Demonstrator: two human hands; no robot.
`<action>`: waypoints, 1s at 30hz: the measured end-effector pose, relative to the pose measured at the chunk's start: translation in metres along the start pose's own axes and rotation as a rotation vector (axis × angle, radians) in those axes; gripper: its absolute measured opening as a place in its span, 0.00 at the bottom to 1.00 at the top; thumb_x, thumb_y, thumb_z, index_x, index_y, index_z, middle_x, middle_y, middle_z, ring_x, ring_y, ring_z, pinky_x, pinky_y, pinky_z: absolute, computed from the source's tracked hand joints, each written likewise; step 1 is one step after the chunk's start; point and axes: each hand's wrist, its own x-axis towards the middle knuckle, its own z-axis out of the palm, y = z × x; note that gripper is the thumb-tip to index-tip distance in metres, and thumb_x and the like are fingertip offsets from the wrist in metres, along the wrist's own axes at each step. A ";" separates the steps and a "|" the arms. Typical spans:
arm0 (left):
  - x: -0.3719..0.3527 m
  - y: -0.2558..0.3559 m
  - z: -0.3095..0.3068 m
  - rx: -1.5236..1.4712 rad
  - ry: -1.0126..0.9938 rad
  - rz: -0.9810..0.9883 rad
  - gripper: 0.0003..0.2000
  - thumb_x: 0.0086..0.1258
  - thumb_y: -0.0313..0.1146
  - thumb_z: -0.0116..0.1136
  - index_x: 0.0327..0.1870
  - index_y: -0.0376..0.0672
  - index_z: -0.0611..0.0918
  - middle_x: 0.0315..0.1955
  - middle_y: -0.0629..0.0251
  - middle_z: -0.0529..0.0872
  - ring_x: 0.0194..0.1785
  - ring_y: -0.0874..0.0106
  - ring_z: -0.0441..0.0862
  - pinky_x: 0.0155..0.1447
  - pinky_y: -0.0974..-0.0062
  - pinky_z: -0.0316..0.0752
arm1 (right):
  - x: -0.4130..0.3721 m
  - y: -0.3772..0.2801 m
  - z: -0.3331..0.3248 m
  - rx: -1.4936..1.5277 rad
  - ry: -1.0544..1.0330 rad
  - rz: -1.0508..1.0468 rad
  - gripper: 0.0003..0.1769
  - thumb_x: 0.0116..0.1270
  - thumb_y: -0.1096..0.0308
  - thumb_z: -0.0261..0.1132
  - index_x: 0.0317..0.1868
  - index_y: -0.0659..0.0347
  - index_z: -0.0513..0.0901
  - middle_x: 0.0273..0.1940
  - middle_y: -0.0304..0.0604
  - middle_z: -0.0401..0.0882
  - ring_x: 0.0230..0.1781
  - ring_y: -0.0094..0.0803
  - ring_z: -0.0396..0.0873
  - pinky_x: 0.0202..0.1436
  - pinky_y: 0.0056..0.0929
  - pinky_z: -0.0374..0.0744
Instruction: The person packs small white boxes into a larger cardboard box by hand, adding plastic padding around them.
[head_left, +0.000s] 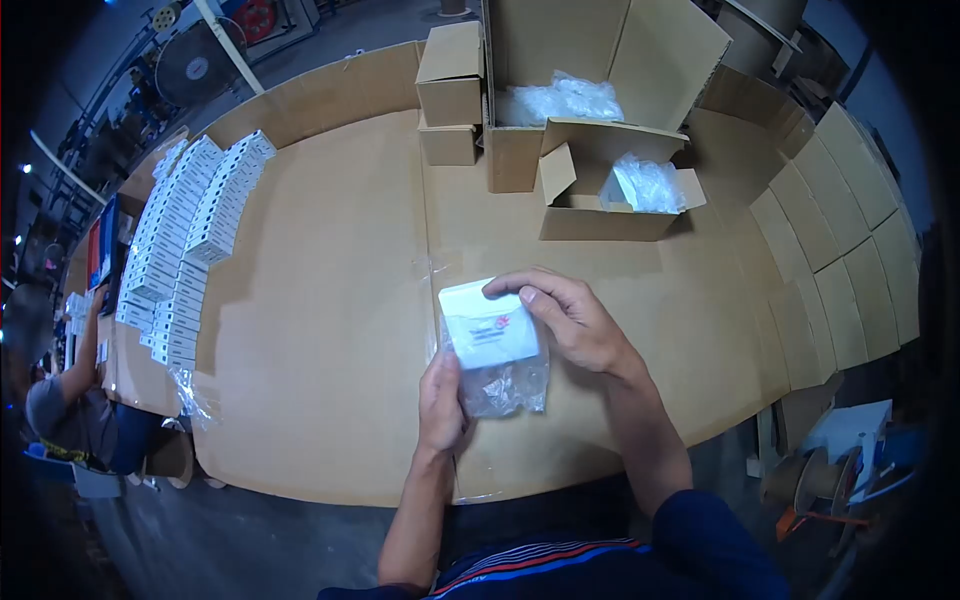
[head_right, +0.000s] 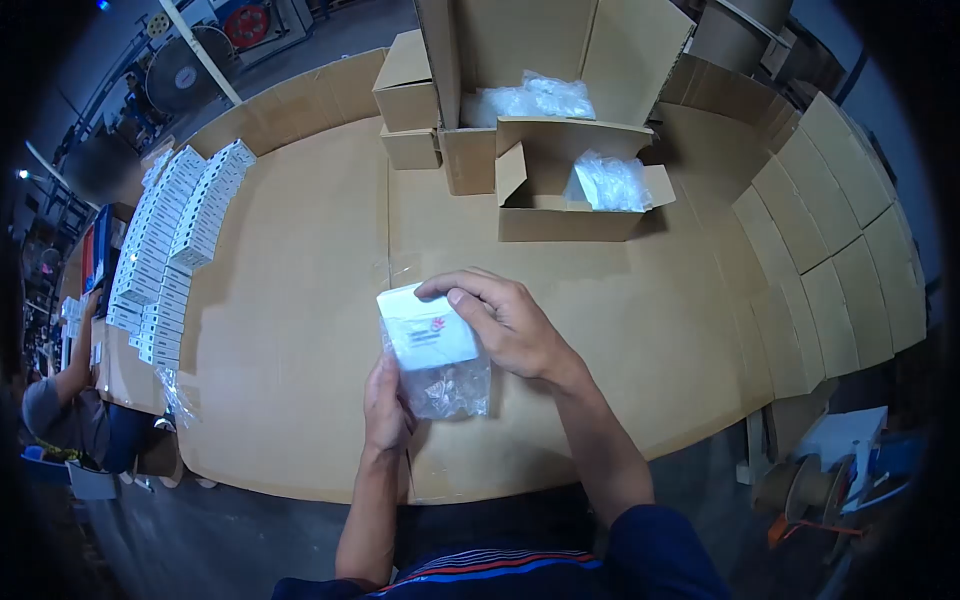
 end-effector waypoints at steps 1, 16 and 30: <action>0.000 -0.004 0.000 0.003 0.025 -0.011 0.25 0.87 0.43 0.47 0.72 0.30 0.71 0.62 0.55 0.83 0.63 0.68 0.82 0.68 0.66 0.78 | -0.004 0.003 0.000 0.048 -0.007 0.031 0.18 0.82 0.67 0.56 0.63 0.66 0.83 0.56 0.48 0.85 0.59 0.33 0.82 0.67 0.33 0.77; 0.021 -0.022 0.000 0.267 0.026 0.079 0.23 0.91 0.42 0.39 0.70 0.31 0.75 0.60 0.58 0.84 0.62 0.72 0.82 0.69 0.70 0.75 | -0.060 0.057 0.016 0.401 0.502 0.079 0.06 0.79 0.77 0.65 0.52 0.68 0.82 0.46 0.39 0.85 0.49 0.20 0.81 0.57 0.20 0.78; 0.021 0.009 0.041 -0.098 0.032 -0.124 0.28 0.90 0.47 0.39 0.82 0.39 0.63 0.70 0.54 0.76 0.73 0.65 0.74 0.77 0.67 0.69 | -0.059 0.060 0.024 0.413 0.511 0.000 0.16 0.79 0.75 0.65 0.62 0.69 0.75 0.49 0.43 0.85 0.54 0.22 0.80 0.61 0.23 0.78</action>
